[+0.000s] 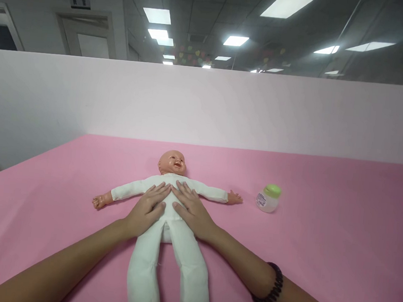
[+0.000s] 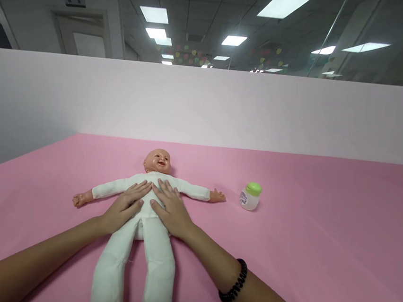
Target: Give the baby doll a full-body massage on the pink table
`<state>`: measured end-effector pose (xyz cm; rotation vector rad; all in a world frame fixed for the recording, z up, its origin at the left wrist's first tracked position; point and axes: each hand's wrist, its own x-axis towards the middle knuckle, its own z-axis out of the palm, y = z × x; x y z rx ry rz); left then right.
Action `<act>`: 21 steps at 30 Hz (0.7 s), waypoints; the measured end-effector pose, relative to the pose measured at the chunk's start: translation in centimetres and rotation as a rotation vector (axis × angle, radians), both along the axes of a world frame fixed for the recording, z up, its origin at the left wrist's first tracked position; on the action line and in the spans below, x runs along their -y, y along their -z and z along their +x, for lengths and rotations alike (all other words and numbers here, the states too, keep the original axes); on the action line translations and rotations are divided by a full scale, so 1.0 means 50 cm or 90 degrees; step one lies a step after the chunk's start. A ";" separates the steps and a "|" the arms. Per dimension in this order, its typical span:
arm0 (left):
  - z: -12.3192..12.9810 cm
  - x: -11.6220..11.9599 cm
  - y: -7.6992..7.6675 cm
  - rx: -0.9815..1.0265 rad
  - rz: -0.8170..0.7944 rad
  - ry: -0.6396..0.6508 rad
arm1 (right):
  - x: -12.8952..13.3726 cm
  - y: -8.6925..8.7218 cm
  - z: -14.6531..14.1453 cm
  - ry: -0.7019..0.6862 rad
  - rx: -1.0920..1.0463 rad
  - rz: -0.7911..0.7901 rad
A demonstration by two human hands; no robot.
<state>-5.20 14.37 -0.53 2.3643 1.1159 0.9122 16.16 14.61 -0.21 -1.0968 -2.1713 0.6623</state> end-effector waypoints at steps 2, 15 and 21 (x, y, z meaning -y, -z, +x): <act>0.001 -0.002 0.003 -0.006 -0.032 -0.040 | -0.001 0.001 -0.003 0.037 0.007 -0.025; 0.009 0.012 0.006 0.131 0.136 -0.045 | 0.004 0.016 -0.009 0.058 -0.217 0.240; 0.003 0.004 0.006 0.071 0.075 0.006 | -0.002 0.011 0.001 -0.052 -0.111 0.116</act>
